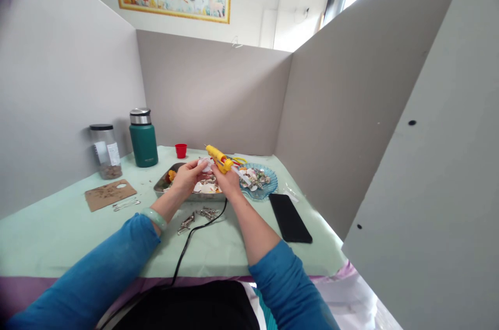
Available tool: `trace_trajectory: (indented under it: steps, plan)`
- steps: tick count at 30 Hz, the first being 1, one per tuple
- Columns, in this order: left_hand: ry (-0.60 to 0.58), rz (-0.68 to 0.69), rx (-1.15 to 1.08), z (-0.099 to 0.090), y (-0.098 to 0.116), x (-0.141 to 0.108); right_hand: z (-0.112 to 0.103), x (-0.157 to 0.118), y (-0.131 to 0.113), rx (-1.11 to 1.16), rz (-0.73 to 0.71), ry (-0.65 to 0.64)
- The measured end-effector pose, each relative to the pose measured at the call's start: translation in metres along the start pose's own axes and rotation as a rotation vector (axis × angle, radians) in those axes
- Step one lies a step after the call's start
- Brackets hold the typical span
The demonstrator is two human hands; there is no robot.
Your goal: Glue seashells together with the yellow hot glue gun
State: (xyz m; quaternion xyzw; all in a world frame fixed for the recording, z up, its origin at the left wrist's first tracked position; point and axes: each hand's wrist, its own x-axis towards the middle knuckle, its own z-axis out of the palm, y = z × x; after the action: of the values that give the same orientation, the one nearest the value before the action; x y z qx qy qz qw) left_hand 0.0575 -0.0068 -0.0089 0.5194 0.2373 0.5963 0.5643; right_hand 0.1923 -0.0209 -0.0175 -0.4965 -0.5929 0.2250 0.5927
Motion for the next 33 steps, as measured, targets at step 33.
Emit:
trace_trajectory:
  steps: [33]
  plan:
    - [0.022, -0.025, -0.016, 0.0007, 0.0031, -0.0015, 0.0042, 0.0011, 0.0017, 0.206, 0.015, 0.008]
